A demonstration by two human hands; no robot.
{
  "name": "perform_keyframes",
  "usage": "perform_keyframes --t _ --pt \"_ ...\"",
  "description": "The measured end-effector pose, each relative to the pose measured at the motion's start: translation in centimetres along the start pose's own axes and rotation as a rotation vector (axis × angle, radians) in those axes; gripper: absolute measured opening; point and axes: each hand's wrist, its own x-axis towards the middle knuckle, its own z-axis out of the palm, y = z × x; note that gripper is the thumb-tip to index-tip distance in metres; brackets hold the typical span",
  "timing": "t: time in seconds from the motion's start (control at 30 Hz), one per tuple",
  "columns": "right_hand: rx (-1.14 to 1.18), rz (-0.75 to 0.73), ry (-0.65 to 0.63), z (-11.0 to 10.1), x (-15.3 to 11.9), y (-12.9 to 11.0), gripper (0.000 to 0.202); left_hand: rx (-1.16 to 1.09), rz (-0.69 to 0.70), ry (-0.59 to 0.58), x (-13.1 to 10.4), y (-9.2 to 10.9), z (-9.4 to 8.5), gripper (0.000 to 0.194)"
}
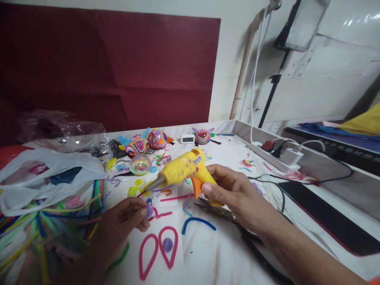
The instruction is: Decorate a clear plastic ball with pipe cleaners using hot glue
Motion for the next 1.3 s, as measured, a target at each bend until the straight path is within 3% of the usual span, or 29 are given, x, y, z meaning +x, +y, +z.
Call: perform_keyframes --t 0.2,0.33,0.67,0.77,0.93,1.17,1.3 --pt "-0.125 -0.021 -0.064 1.5 0.4 1.4 0.029 -0.078 -0.020 0.019 0.2 -0.3 -0.2 0.021" --pt "-0.202 -0.068 -0.007 2.0 0.6 3.1 0.029 -0.102 -0.038 0.028 0.1 0.0 -0.2 0.022" --pt "-0.339 -0.005 0.053 1.9 -0.2 5.8 0.029 -0.168 -0.073 0.039 0.0 0.1 0.1 0.019" --pt "-0.348 -0.004 0.036 2.2 -0.2 6.1 0.030 -0.183 -0.071 0.030 0.0 0.1 0.2 0.020" --pt "-0.311 0.053 0.126 2.9 -0.5 6.0 0.032 -0.223 -0.071 0.050 0.0 0.2 0.2 0.023" --pt "-0.331 0.015 0.125 2.7 -0.6 6.4 0.041 -0.234 -0.065 0.016 0.0 -0.2 0.1 0.022" --pt "-0.390 -0.010 0.060 2.0 -0.2 6.6 0.039 -0.235 -0.059 0.003 0.1 -0.3 0.0 0.022"
